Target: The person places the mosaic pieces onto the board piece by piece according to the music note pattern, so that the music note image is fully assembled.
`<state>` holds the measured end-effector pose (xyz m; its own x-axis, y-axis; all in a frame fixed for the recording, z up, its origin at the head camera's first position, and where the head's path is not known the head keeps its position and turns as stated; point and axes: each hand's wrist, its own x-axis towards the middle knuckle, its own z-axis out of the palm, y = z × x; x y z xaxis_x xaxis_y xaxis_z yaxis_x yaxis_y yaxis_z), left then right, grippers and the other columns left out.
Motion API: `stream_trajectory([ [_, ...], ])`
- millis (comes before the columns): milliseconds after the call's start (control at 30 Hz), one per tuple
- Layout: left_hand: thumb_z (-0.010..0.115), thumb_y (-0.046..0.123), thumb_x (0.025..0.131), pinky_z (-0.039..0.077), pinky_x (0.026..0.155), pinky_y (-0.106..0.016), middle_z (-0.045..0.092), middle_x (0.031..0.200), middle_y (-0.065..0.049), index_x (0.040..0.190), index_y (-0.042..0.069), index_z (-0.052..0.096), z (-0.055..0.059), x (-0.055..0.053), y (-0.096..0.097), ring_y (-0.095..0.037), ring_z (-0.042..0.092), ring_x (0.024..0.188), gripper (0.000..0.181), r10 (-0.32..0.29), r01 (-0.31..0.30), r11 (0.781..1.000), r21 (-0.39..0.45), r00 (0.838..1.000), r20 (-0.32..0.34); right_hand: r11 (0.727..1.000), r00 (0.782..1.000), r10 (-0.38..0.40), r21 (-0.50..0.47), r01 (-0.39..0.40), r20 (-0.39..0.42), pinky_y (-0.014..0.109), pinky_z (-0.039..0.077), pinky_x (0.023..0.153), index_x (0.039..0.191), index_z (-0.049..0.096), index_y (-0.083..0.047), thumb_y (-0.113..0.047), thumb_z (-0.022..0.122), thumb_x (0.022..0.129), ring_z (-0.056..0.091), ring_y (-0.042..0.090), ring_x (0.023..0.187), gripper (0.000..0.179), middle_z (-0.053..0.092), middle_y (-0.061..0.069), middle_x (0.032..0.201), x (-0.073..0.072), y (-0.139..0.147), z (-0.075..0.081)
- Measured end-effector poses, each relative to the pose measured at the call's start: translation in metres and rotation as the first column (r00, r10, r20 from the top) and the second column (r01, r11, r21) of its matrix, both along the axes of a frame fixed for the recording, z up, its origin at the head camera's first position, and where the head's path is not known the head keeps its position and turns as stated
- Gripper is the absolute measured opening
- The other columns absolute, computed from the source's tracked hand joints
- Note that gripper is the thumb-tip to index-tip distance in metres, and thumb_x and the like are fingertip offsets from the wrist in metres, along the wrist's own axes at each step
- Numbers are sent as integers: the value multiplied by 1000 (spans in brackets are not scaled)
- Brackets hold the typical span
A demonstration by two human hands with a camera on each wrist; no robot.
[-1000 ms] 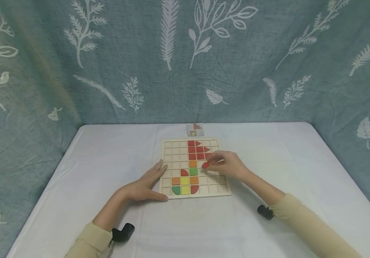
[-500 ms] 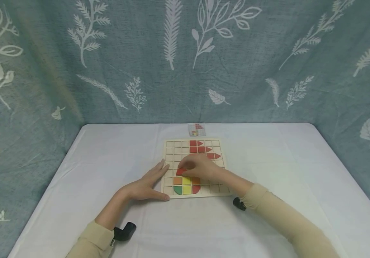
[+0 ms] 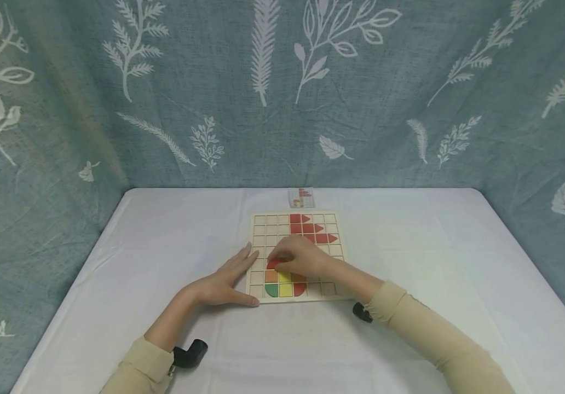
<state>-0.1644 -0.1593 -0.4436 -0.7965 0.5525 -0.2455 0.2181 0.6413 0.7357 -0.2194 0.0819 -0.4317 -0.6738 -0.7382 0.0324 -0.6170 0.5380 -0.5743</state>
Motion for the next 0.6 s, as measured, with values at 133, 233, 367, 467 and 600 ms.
stream_trajectory([
  [133, 81, 41, 79, 6, 114, -61, -6, 163, -12, 157, 8, 15, -1, 0, 0, -34, -6, 148, 107, -5, 5, 1000, 6, 1000, -3, 1000, 1000, -3, -8, 3, -18, 26, 48, 87, 109, 74, -13, -17, 73, 89, 58, 10, 96, 20, 69, -5, 103, 1, 0, -2],
  [233, 81, 42, 78, 6, 114, -61, -6, 163, -12, 157, 8, 15, -2, 0, 0, -34, -6, 148, 108, -6, 6, 1000, 5, 1000, -3, 1000, 1000, -9, -16, 9, -26, 26, 48, 88, 108, 74, -13, -16, 73, 89, 58, 10, 97, 20, 69, -4, 103, 2, -1, -3],
  [367, 80, 42, 78, 6, 114, -62, -6, 163, -12, 157, 8, 15, -3, 0, 0, -34, -7, 148, 108, -5, 5, 1000, 2, 1000, -1, 1000, 1000, -11, -30, 10, -27, 26, 48, 88, 107, 75, -13, -16, 72, 90, 59, 11, 99, 18, 70, -5, 103, 2, -1, -3],
  [467, 80, 42, 78, 6, 114, -62, -6, 163, -12, 157, 9, 14, -3, 0, 0, -34, -7, 148, 108, -6, 6, 1000, 4, 1000, 0, 1000, 1000, -12, -29, 12, -29, 26, 48, 88, 107, 75, -14, -16, 71, 91, 59, 11, 100, 17, 71, -6, 103, 2, -1, -2],
  [600, 80, 42, 79, 6, 114, -61, -7, 163, -12, 157, 9, 14, -3, -1, 0, -34, -7, 148, 108, -5, 5, 1000, 3, 1000, -2, 1000, 999, -20, -1, 20, -39, 28, 46, 91, 108, 76, -15, -15, 69, 92, 58, 11, 102, 17, 71, -7, 104, 3, 1, -1],
])
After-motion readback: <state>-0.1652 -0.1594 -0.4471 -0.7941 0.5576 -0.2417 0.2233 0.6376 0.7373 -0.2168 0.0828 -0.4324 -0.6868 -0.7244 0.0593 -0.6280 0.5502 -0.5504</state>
